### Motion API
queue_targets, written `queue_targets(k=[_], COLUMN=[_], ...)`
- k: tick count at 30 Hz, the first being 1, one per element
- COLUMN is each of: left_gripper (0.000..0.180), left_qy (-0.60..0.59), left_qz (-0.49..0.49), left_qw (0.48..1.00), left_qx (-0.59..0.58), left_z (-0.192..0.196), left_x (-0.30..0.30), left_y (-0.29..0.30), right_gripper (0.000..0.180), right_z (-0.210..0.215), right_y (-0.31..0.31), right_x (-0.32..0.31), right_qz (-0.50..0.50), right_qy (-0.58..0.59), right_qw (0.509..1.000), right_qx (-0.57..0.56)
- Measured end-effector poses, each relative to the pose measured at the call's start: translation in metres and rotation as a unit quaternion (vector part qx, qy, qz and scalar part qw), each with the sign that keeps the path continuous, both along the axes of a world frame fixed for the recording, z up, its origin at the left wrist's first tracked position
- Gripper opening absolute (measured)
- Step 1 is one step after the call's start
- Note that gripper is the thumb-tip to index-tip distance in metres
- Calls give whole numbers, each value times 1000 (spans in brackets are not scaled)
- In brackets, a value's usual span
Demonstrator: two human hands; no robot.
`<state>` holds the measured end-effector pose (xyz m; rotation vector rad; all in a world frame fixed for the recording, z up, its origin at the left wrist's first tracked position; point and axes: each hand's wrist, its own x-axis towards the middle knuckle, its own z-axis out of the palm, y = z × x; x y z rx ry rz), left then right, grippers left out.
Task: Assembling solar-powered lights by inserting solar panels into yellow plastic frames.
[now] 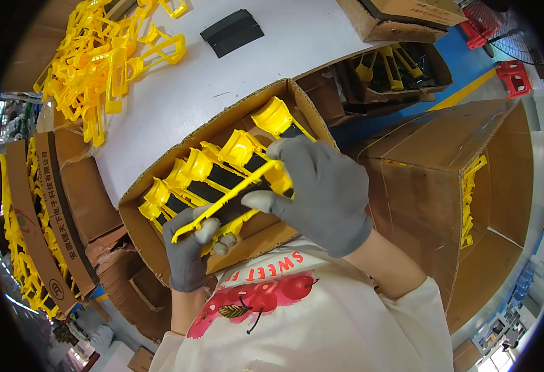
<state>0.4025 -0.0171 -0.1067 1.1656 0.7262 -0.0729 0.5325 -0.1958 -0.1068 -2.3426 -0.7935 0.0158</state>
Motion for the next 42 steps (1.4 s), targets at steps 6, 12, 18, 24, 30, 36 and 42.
queue_targets(k=[6, 12, 18, 24, 30, 36, 42], left_gripper=[25, 24, 23, 20, 31, 39, 76], left_qy=[-2, 49, 71, 188, 136, -96, 126], left_qz=[-71, -35, -90, -245, -224, -139, -177], left_qw=[997, 998, 991, 944, 702, 642, 566], left_qx=[16, -1, 67, 120, 662, 747, 795], left_z=[-8, -7, 4, 23, 20, 12, -39], left_x=[-18, -38, -49, -36, 22, 205, 288], left_y=[8, 18, 46, 151, 184, 221, 268], right_gripper=[27, 29, 32, 38, 29, 27, 28], right_z=[-19, -40, -39, -19, -14, -14, -15], right_y=[-9, 0, 19, 28, 32, 40, 42], right_x=[-4, -40, -44, -17, 19, 28, 36], right_qz=[135, 125, 156, 95, 74, 80, 61], right_qy=[320, 173, 273, 260, 184, 238, 250], right_qw=[938, 977, 949, 961, 978, 967, 966], right_qx=[23, 31, -20, 15, 58, 37, 40])
